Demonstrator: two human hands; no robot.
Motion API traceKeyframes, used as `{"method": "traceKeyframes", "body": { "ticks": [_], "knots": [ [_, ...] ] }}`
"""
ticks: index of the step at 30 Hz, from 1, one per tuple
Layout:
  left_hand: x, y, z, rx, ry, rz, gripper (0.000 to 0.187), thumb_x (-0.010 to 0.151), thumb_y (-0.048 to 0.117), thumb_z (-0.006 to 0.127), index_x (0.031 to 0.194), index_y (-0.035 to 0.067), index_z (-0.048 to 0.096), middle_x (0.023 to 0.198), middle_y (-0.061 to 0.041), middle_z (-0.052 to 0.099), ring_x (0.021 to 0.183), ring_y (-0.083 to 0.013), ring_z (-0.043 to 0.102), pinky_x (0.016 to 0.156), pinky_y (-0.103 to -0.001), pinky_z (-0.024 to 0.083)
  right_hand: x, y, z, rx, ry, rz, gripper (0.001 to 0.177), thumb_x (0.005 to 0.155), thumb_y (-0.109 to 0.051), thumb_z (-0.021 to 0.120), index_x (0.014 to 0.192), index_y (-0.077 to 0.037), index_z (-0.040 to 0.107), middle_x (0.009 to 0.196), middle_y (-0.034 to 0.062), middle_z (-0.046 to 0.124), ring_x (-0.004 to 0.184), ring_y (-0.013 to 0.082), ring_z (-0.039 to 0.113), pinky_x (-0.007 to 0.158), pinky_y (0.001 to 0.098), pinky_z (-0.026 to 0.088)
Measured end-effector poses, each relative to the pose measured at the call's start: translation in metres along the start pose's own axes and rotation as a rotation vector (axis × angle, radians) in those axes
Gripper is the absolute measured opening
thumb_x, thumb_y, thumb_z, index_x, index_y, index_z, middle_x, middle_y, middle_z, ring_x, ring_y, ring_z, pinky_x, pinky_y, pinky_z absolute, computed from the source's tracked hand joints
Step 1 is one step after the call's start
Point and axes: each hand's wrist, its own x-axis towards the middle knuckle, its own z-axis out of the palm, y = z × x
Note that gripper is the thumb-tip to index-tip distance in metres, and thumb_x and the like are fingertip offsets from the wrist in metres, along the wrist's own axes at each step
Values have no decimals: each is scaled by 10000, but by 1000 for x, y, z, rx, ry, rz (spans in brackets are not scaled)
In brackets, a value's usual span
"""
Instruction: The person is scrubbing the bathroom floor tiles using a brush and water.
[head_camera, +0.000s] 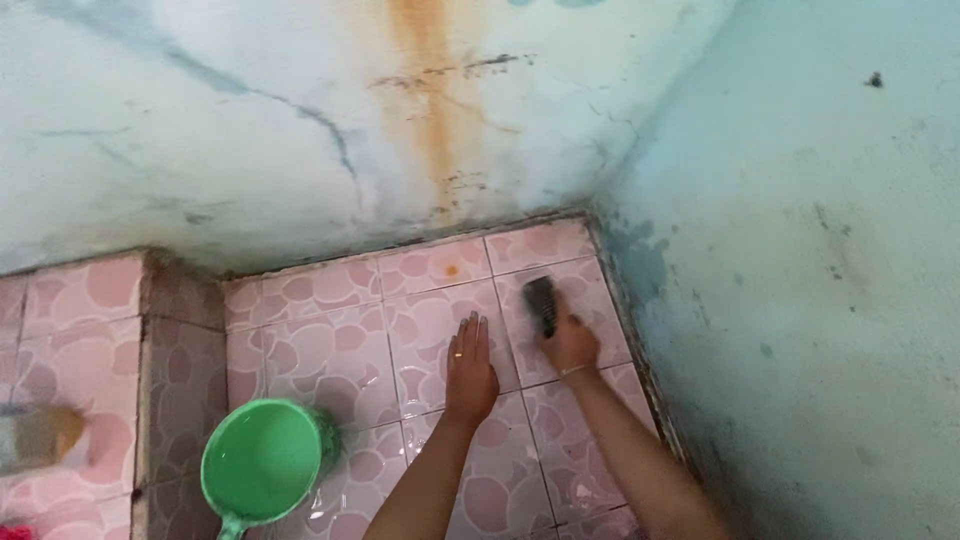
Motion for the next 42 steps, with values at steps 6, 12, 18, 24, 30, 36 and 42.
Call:
{"method": "traceKeyframes", "body": {
  "ticks": [6, 12, 18, 24, 30, 36, 42],
  "knots": [
    [6, 9, 16, -19, 1, 90, 749, 784, -49, 518, 1512, -75, 345, 1616, -250, 323, 1500, -422, 303, 1216, -517, 254, -8, 55, -34, -17, 147, 284, 1086, 718, -445, 839, 1626, -301, 261, 968, 236, 730, 810, 461, 705, 724, 567, 574],
    [12, 10, 31, 28, -17, 110, 708, 855, -50, 528, 1541, -63, 353, 1608, -249, 372, 1486, -413, 357, 1225, -513, 278, -38, 17, 32, 51, 106, 276, 963, 780, -432, 795, 1589, -298, 289, 923, 179, 732, 748, 402, 720, 655, 544, 575],
    [6, -7, -3, -47, 35, 79, 725, 819, 76, 628, 1487, -56, 380, 1534, -261, 384, 1414, -461, 355, 1157, -557, 273, -54, -51, 62, 148, 31, -159, 904, 774, -210, 761, 1580, -255, 355, 1004, 150, 734, 830, 356, 732, 706, 476, 591],
    [3, -23, 14, 77, -1, 154, 742, 753, -56, 511, 1486, -40, 395, 1572, -238, 393, 1474, -412, 338, 1189, -544, 279, -11, -6, 50, 31, 54, -155, 979, 762, -225, 787, 1617, -215, 310, 1029, 181, 718, 879, 391, 716, 754, 507, 582],
    [8, -1, 24, 11, -18, 194, 722, 796, -86, 482, 1511, -19, 407, 1578, -207, 405, 1503, -391, 332, 1217, -538, 262, -10, 78, -19, -14, 163, 201, 990, 775, -457, 807, 1595, -277, 283, 879, 218, 716, 732, 443, 710, 649, 561, 573],
    [14, 9, 31, -12, -91, 198, 696, 821, -63, 505, 1507, -35, 394, 1585, -227, 379, 1483, -411, 315, 1197, -549, 242, -51, 71, -14, -38, 99, 370, 1012, 783, -440, 786, 1617, -278, 235, 916, 208, 722, 710, 412, 718, 628, 535, 581],
    [5, 11, 31, -9, -114, 213, 735, 796, -27, 538, 1513, -22, 374, 1562, -215, 389, 1483, -402, 335, 1209, -536, 261, -68, 10, 41, 67, 55, 42, 1057, 687, -299, 823, 1595, -268, 282, 973, 170, 729, 774, 374, 725, 685, 501, 580]
  ]
}}
